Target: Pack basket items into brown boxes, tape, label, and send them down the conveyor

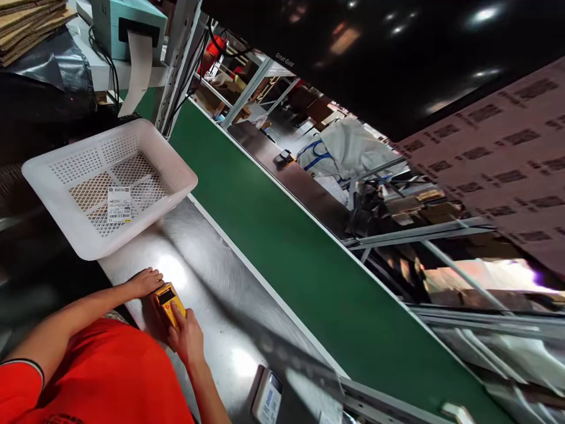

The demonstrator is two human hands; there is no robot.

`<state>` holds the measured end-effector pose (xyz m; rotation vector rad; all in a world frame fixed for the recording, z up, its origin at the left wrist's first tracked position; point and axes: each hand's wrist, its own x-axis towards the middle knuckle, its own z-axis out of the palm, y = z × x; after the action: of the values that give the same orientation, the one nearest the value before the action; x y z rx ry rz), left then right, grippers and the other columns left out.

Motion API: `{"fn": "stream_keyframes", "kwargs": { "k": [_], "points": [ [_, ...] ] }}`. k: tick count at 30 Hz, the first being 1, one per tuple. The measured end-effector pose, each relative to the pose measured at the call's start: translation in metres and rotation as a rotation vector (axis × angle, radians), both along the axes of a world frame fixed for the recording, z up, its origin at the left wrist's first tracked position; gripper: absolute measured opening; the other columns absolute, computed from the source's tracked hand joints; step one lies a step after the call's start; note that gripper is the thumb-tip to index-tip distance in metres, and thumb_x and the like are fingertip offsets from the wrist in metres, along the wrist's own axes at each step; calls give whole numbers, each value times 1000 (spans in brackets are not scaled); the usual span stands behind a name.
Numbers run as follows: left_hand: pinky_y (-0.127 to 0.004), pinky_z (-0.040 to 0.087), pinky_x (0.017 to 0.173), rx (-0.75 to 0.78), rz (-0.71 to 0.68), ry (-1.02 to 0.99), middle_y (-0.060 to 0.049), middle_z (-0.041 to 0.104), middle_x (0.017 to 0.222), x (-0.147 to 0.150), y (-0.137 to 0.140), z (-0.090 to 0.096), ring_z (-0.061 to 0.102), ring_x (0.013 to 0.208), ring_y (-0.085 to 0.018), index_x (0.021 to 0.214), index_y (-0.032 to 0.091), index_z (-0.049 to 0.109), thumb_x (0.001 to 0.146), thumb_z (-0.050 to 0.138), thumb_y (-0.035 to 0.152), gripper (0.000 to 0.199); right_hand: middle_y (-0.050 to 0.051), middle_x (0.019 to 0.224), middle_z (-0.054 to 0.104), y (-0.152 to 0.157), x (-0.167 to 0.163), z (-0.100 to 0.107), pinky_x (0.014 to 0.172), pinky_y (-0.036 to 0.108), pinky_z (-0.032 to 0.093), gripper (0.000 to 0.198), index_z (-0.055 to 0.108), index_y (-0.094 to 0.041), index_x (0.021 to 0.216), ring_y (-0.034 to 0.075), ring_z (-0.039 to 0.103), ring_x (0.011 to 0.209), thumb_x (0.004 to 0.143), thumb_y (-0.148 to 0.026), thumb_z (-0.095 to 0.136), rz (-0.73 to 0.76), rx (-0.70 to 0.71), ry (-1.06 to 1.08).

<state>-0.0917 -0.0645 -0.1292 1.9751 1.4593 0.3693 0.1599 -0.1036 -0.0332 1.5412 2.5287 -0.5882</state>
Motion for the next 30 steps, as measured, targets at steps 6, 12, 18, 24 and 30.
{"fn": "stream_keyframes", "kwargs": {
  "k": [6, 12, 18, 24, 30],
  "points": [
    [-61, 10, 132, 179, -286, 62, -17, 33, 172, -19, -20, -13, 22, 163, -36, 160, 21, 41, 84, 70, 25, 81, 7, 109, 64, 0, -1, 1, 84, 33, 57, 71, 56, -31, 154, 22, 67, 91, 85, -16, 60, -11, -31, 10],
    [-67, 1, 129, -9, -435, -25, -28, 13, 175, -13, 1, -15, 14, 164, -41, 168, 12, 14, 75, 76, 52, 119, 8, 108, 61, 3, 2, 6, 89, 34, 55, 71, 56, -29, 155, 24, 67, 96, 85, -17, 60, -5, -110, 13],
    [-57, 11, 132, -23, -492, -197, -19, 48, 163, -14, 29, -2, 45, 151, -35, 159, 21, 33, 70, 82, 45, 104, 10, 111, 62, 9, -7, 17, 93, 36, 54, 66, 55, -26, 156, 25, 67, 99, 90, -26, 60, -73, -211, 16],
    [-55, 12, 133, -12, -467, -246, -18, 57, 153, -17, 30, -8, 51, 147, -35, 152, 21, 41, 62, 91, 48, 107, 9, 107, 65, 1, 9, 32, 89, 39, 56, 66, 57, -29, 154, 26, 67, 92, 89, -32, 62, -112, -273, -62],
    [-52, 9, 134, -92, -471, -224, -20, 52, 159, -23, 34, 1, 44, 152, -34, 156, 20, 39, 57, 93, 46, 116, 11, 102, 66, -26, 63, 28, 85, 39, 57, 59, 59, -28, 153, 26, 68, 88, 94, -31, 57, -93, -252, -49]
  ]
}}
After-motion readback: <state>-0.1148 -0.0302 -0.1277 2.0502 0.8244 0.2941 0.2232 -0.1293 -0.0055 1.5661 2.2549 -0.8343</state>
